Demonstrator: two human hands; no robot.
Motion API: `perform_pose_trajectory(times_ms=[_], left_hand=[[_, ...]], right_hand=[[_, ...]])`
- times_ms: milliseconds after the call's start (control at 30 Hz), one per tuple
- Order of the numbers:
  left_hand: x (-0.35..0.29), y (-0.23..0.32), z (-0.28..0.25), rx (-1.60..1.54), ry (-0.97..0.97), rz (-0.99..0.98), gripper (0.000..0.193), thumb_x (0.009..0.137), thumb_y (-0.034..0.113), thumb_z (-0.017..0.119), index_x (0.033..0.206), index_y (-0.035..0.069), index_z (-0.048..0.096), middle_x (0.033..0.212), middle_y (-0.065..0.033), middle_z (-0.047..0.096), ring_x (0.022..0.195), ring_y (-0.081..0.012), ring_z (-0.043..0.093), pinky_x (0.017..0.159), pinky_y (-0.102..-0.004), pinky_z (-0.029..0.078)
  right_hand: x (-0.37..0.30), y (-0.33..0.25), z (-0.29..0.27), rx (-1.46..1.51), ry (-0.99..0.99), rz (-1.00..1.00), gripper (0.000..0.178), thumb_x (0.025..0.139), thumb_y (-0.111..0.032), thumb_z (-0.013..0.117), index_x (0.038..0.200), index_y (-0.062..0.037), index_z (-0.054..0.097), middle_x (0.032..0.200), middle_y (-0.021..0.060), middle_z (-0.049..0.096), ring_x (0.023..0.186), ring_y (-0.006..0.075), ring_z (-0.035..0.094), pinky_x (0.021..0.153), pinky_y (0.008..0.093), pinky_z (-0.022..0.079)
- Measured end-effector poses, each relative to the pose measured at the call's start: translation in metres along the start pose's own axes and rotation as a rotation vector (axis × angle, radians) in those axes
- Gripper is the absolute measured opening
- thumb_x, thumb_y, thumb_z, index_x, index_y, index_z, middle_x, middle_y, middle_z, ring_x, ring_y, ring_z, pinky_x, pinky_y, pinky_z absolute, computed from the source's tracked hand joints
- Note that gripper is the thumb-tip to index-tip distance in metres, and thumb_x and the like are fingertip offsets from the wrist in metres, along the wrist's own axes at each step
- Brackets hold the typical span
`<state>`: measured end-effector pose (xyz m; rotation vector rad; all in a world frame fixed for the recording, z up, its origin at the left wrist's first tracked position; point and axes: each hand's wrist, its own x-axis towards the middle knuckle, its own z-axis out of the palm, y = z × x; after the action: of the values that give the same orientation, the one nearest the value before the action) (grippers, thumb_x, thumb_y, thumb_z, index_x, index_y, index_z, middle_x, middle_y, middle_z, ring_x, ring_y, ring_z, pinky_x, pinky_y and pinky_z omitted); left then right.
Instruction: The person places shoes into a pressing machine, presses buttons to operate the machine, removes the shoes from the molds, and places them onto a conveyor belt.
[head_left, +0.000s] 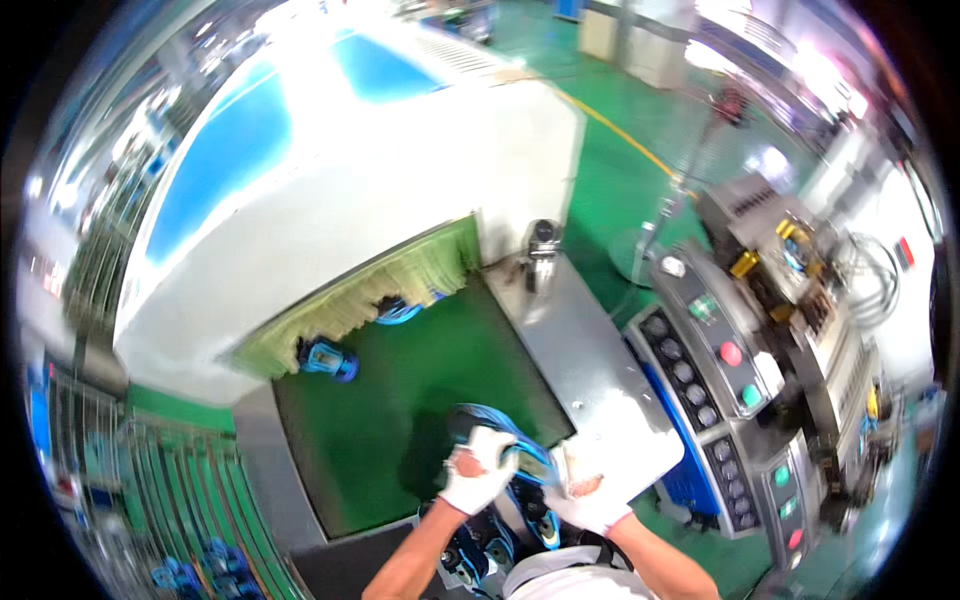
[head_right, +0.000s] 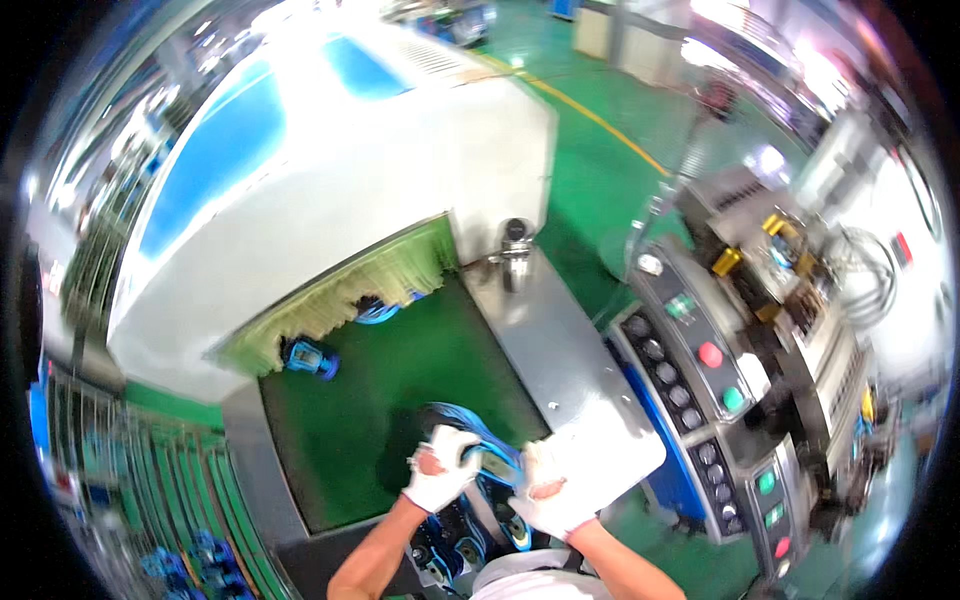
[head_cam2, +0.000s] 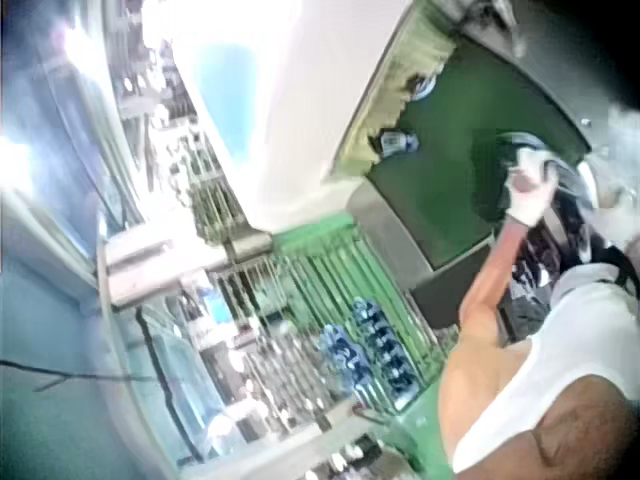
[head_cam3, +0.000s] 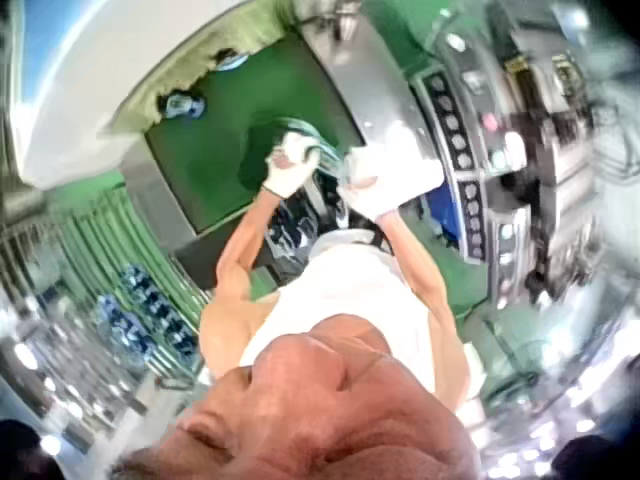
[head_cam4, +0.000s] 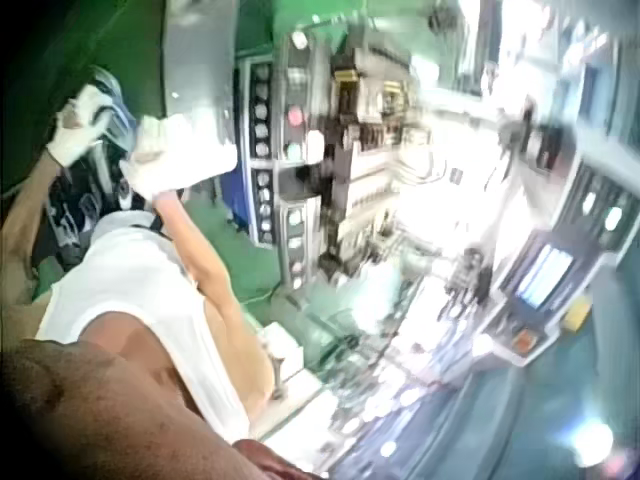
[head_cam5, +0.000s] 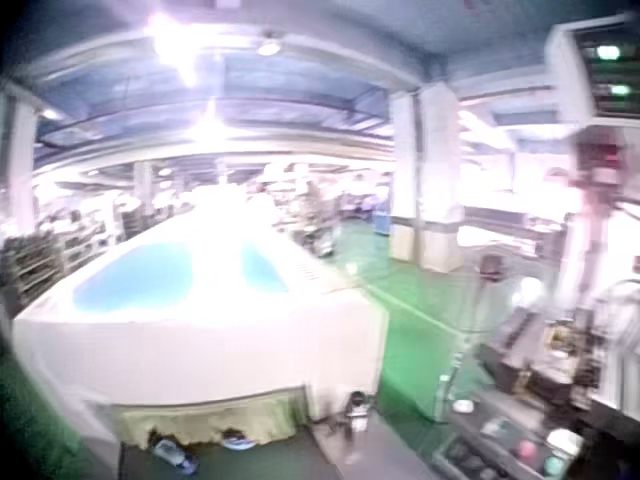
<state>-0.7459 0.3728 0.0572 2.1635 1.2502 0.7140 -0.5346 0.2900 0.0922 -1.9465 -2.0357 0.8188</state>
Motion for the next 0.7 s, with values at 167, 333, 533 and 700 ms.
perform_pose_trajectory(times_ms=[167,333,533,700], left_hand=[[0.057,0.154,0.057,-0.179,-0.356,0.452,0.023,0.083,0.014,0.075,0.104,0.007,0.069,0.102,-0.0159,0.065,0.097,-0.0363,0.064,0.085,-0.0450,0.053],[0.093,0.313,0.090,-0.404,-0.291,0.760,0.046,0.080,-0.004,0.074,0.124,0.002,0.061,0.127,-0.0180,0.059,0.108,-0.0349,0.063,0.095,-0.0456,0.052],[0.106,0.438,0.179,-0.719,-0.247,0.578,0.048,0.095,-0.011,0.052,0.142,0.001,0.048,0.138,-0.0143,0.052,0.122,-0.0232,0.057,0.106,-0.0364,0.048],[0.119,0.523,0.311,-0.759,-0.664,0.542,0.053,0.097,0.000,0.055,0.147,-0.001,0.039,0.143,-0.0201,0.049,0.134,-0.0316,0.051,0.112,-0.0425,0.044]], right_hand=[[-0.054,0.086,-0.007,0.212,0.477,0.126,0.053,0.079,-0.019,0.070,0.126,-0.0010,0.053,0.111,0.0255,0.065,0.100,0.0431,0.066,0.090,0.0480,0.050],[-0.177,0.124,-0.116,0.759,0.368,0.768,0.079,0.070,-0.054,0.085,0.117,0.0055,0.062,0.101,0.0203,0.070,0.088,0.0301,0.070,0.081,0.0409,0.055],[-0.347,0.159,-0.126,1.813,1.065,0.300,0.041,0.089,-0.006,0.074,0.129,-0.0005,0.064,0.108,0.0068,0.072,0.094,0.0155,0.068,0.087,0.0312,0.056],[-0.393,0.206,-0.112,1.790,1.531,0.491,0.015,0.087,-0.011,0.077,0.097,-0.0006,0.073,0.081,-0.0004,0.067,0.065,0.0083,0.058,0.057,0.0263,0.046]])
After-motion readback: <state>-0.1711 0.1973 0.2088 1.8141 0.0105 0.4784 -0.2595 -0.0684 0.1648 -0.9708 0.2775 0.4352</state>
